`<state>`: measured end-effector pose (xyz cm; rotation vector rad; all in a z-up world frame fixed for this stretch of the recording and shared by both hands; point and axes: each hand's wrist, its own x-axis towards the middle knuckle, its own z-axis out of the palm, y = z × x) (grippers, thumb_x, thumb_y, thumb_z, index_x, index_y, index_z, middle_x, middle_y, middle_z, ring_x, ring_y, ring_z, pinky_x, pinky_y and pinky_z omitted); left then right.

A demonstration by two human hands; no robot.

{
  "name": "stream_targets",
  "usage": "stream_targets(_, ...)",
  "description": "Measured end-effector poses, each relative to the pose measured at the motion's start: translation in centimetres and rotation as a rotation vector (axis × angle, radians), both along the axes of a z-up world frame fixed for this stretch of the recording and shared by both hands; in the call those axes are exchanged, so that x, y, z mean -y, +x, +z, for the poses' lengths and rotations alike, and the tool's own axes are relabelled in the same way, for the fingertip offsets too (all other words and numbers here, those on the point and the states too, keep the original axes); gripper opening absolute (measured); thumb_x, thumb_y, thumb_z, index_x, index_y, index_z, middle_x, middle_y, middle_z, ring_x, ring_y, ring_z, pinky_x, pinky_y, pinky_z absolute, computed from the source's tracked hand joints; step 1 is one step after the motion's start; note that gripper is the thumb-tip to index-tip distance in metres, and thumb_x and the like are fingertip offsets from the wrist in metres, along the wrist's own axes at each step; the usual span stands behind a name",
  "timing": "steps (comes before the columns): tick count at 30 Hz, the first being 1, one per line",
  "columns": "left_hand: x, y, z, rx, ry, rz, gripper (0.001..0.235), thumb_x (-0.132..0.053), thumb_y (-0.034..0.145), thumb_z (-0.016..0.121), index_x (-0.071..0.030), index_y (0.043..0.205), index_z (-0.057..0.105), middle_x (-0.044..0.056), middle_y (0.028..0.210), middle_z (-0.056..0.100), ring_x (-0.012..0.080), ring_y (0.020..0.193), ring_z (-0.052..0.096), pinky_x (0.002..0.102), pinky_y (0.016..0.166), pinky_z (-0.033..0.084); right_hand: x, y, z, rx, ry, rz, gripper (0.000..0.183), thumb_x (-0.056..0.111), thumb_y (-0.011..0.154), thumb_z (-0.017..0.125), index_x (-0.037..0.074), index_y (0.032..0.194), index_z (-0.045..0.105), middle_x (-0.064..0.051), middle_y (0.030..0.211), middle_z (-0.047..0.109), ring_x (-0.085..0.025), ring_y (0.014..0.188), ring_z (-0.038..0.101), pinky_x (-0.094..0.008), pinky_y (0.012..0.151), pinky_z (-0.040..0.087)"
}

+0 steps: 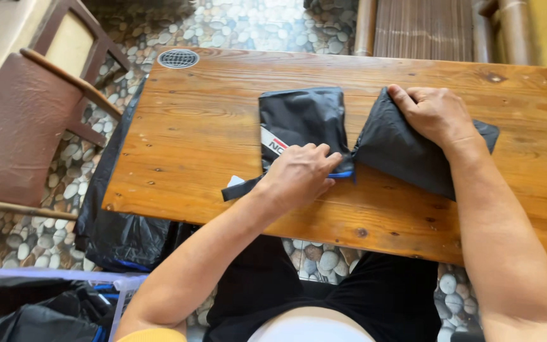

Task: The person folds a large black plastic bag on a wooden table, brushes it with a duster, and then places the folded bag into a smaller black zippered pouch. The person zips the pouch closed and brushes it again.

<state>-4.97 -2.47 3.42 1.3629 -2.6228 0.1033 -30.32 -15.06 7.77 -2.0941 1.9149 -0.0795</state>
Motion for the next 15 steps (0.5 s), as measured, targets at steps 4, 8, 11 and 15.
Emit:
stream_targets(4, 2.6, -1.4, -1.5, -0.094, 0.198, 0.036, 0.031, -0.041, 0.092, 0.073, -0.016, 0.103, 0.061, 0.002, 0.095, 0.068, 0.0303, 0.082, 0.071, 0.048, 0.061, 0.054, -0.3, -0.8, -0.1, 0.049, -0.037, -0.013, 0.072, 0.073, 0.106, 0.029, 0.019, 0.105, 0.076, -0.020, 0.112, 0.074, -0.047, 0.114, 0.061, -0.054, 0.092, 0.045)
stream_targets(8, 4.0, -2.0, -0.9, -0.321, 0.267, 0.085, 0.022, -0.036, 0.091, 0.055, -0.014, 0.091, 0.060, 0.009, 0.097, 0.073, 0.0359, 0.090, 0.069, 0.050, 0.075, 0.052, -0.8, -1.8, 0.6, 0.071, 0.006, -0.095, 0.073, 0.076, 0.102, 0.027, 0.025, 0.120, 0.075, -0.015, 0.123, 0.072, -0.044, 0.121, 0.059, -0.056, 0.098, 0.044)
stream_targets(11, 5.0, -2.4, 0.6, -0.420, 0.506, 0.187, 0.027, -0.018, 0.080, 0.050, -0.009, 0.105, 0.042, 0.023, 0.102, 0.071, 0.0494, 0.095, 0.064, 0.057, 0.079, 0.047, -0.6, -2.8, 0.0, 0.105, -0.038, -0.104, 0.072, 0.074, 0.106, 0.031, 0.019, 0.104, 0.077, -0.018, 0.109, 0.075, -0.044, 0.112, 0.062, -0.053, 0.092, 0.046)
stream_targets(15, 8.0, -3.2, -2.3, -0.325, 0.421, 0.250, 0.052, -0.027, 0.082, 0.058, -0.028, 0.133, 0.056, 0.016, 0.098, 0.075, 0.0417, 0.095, 0.071, 0.052, 0.082, 0.056, -0.3, -3.9, -0.9, 0.124, -0.112, -0.087, 0.071, 0.075, 0.110, 0.034, 0.018, 0.103, 0.075, -0.022, 0.101, 0.072, -0.047, 0.109, 0.064, -0.056, 0.092, 0.049)
